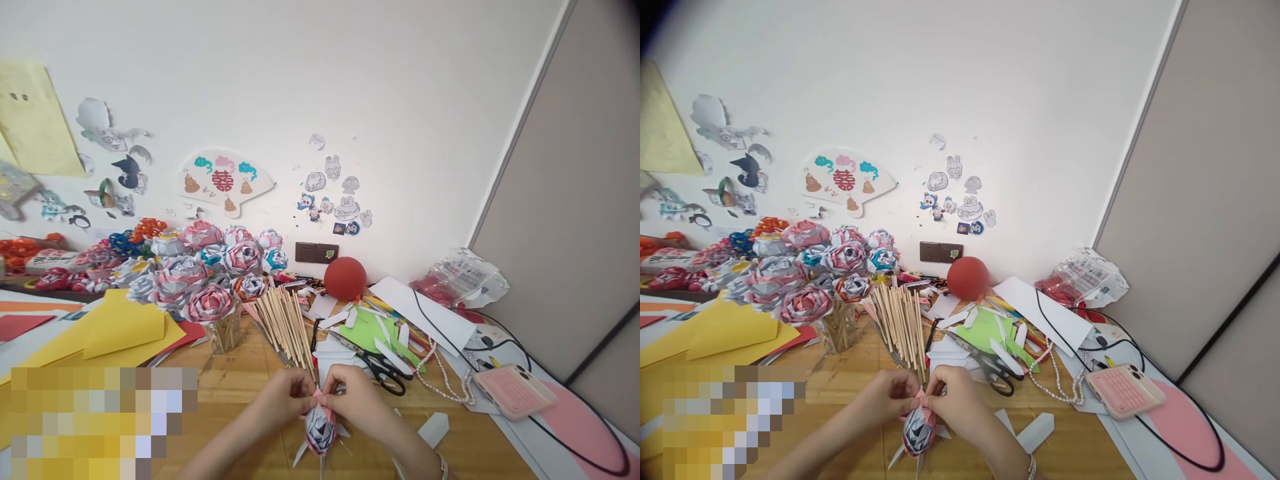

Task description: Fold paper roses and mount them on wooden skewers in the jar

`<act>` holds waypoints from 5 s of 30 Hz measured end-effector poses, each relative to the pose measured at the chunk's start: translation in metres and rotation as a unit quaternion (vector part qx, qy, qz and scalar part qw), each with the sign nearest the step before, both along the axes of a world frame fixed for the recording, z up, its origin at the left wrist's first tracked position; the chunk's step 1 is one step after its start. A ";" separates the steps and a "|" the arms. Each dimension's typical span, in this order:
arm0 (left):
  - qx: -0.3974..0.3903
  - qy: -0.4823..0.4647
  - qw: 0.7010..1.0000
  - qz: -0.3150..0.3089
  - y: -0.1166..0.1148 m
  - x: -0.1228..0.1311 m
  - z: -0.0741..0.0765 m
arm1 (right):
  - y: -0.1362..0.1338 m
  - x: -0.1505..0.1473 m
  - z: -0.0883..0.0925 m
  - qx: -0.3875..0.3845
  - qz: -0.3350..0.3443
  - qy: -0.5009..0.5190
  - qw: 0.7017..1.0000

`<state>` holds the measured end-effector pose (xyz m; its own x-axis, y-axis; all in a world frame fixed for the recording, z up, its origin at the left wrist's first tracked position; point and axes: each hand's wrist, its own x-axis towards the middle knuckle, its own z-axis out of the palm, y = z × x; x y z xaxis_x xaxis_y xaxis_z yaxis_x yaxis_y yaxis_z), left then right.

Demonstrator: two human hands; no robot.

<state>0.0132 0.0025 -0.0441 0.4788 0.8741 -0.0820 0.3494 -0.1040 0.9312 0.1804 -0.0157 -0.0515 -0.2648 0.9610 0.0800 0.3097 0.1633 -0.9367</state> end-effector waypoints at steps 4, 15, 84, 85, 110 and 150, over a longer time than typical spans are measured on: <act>0.121 0.086 0.989 0.012 -0.006 0.001 0.008 | -0.003 -0.002 0.011 0.024 0.007 -0.059 0.998; -0.069 -0.083 0.993 -0.055 0.001 -0.008 0.007 | -0.005 0.004 0.018 0.173 0.042 -0.138 0.974; -0.081 -0.276 0.944 0.164 0.015 0.002 -0.016 | -0.005 -0.001 0.000 0.362 0.012 -0.168 0.917; -0.087 -0.283 0.941 0.165 0.014 0.003 -0.016 | -0.005 -0.001 -0.001 0.364 0.024 -0.191 0.911; 0.051 -0.145 0.970 0.187 0.015 -0.010 0.003 | 0.005 -0.005 -0.009 0.312 -0.054 -0.072 0.946; -0.021 -0.125 0.992 0.013 0.003 -0.001 0.001 | 0.006 -0.007 -0.002 -0.117 0.001 0.212 0.970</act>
